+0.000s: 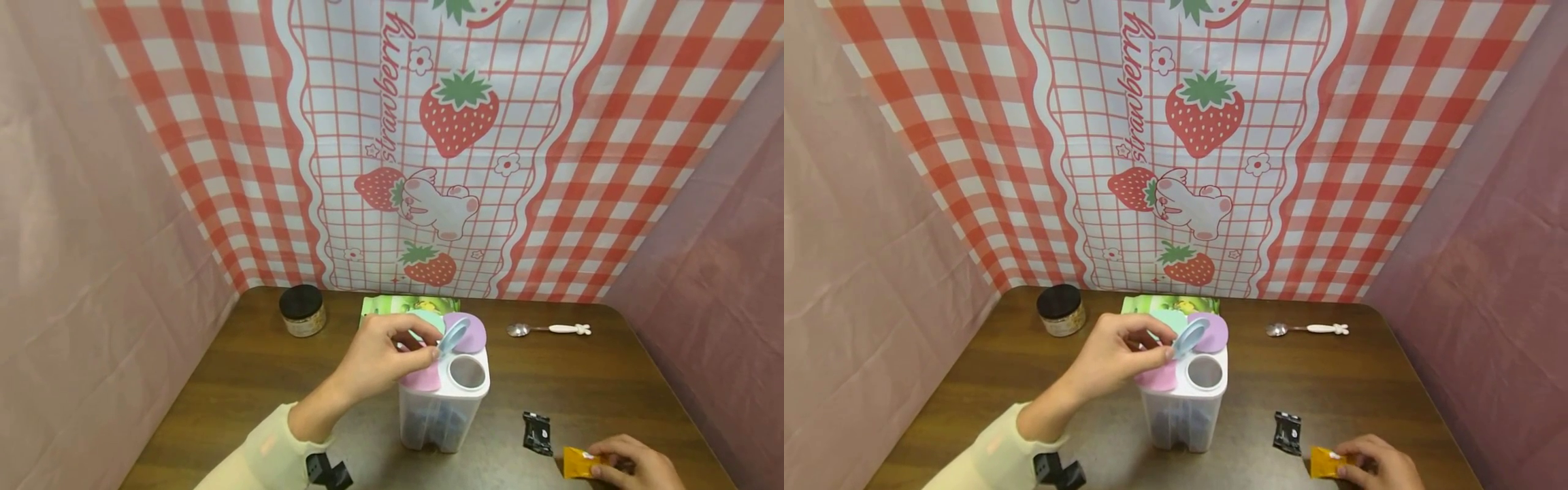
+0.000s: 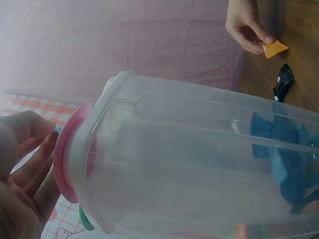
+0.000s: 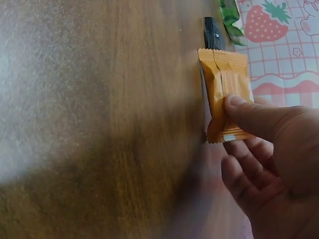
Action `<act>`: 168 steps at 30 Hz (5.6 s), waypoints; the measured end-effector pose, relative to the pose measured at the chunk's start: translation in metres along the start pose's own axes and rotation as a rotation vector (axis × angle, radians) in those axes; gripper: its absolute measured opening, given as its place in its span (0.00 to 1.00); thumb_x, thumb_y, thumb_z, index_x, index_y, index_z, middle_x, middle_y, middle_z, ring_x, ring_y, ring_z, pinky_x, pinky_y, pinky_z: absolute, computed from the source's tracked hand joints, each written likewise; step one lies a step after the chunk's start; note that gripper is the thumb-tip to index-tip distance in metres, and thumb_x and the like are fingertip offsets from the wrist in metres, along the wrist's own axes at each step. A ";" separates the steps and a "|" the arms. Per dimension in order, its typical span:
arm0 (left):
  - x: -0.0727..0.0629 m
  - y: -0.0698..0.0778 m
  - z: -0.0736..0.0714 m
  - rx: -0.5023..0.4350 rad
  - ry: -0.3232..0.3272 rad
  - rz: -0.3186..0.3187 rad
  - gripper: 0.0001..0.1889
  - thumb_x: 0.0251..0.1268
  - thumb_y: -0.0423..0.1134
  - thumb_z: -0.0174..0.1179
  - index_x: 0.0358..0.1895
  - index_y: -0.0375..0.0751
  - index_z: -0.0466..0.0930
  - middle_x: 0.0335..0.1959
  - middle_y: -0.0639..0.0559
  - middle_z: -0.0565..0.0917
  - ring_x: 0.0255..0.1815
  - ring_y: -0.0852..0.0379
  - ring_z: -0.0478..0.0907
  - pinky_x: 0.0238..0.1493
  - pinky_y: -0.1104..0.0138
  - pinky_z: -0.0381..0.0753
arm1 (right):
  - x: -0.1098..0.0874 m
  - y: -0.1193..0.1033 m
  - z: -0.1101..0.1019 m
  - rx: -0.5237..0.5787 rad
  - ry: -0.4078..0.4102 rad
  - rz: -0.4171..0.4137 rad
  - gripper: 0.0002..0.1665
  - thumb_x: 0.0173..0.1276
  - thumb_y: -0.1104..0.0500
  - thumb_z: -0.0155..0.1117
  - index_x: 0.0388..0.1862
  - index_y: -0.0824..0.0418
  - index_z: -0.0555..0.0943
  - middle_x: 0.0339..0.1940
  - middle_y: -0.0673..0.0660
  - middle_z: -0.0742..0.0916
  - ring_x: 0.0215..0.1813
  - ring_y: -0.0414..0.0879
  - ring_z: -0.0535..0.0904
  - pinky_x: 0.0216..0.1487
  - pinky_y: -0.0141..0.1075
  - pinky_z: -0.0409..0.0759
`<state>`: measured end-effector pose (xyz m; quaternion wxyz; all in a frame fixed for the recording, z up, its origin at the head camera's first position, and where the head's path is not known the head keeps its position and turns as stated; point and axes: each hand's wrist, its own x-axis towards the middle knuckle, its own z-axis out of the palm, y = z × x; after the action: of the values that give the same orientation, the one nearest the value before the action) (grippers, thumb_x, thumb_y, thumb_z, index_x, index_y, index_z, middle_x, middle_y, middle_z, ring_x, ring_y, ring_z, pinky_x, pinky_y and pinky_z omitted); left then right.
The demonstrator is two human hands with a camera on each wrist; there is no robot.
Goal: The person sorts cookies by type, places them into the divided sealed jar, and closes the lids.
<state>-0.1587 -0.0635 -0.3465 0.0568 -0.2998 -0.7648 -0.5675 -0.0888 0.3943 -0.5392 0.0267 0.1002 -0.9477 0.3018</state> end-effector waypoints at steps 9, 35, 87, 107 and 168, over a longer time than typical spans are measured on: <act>-0.001 -0.002 0.000 0.010 0.000 0.004 0.08 0.57 0.31 0.70 0.40 0.44 0.90 0.34 0.51 0.91 0.28 0.62 0.86 0.26 0.67 0.86 | 0.008 -0.028 -0.010 -0.007 0.204 0.008 0.16 0.50 0.64 0.83 0.37 0.51 0.88 0.30 0.35 0.85 0.29 0.27 0.77 0.25 0.27 0.77; -0.001 0.001 0.000 0.012 0.003 0.001 0.08 0.57 0.31 0.70 0.40 0.44 0.90 0.34 0.51 0.91 0.28 0.63 0.86 0.27 0.67 0.87 | 0.083 -0.187 -0.079 0.291 0.382 -0.408 0.28 0.48 0.80 0.77 0.49 0.64 0.87 0.39 0.47 0.90 0.37 0.34 0.83 0.34 0.22 0.82; 0.002 -0.002 0.000 0.017 -0.003 0.026 0.08 0.57 0.31 0.70 0.40 0.44 0.90 0.35 0.51 0.91 0.29 0.62 0.86 0.27 0.66 0.87 | 0.123 -0.235 -0.024 0.226 0.200 -0.891 0.14 0.56 0.64 0.80 0.41 0.51 0.91 0.46 0.50 0.86 0.47 0.41 0.80 0.46 0.26 0.77; 0.001 0.000 0.001 0.007 0.011 0.015 0.09 0.56 0.30 0.70 0.40 0.45 0.91 0.34 0.52 0.91 0.27 0.62 0.86 0.26 0.66 0.87 | 0.111 -0.196 -0.043 0.193 0.218 -0.671 0.29 0.51 0.70 0.82 0.48 0.46 0.86 0.46 0.46 0.87 0.47 0.38 0.81 0.40 0.26 0.78; 0.001 0.000 0.002 0.026 0.005 0.023 0.08 0.57 0.30 0.70 0.40 0.45 0.91 0.35 0.52 0.91 0.28 0.62 0.86 0.27 0.66 0.87 | 0.074 -0.028 0.025 0.011 -0.033 -0.369 0.23 0.47 0.59 0.85 0.43 0.53 0.87 0.35 0.41 0.83 0.36 0.30 0.74 0.32 0.30 0.73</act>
<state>-0.1588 -0.0613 -0.3469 0.0689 -0.3062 -0.7684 -0.5577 -0.1549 0.3449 -0.5359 0.0653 0.2776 -0.9119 0.2953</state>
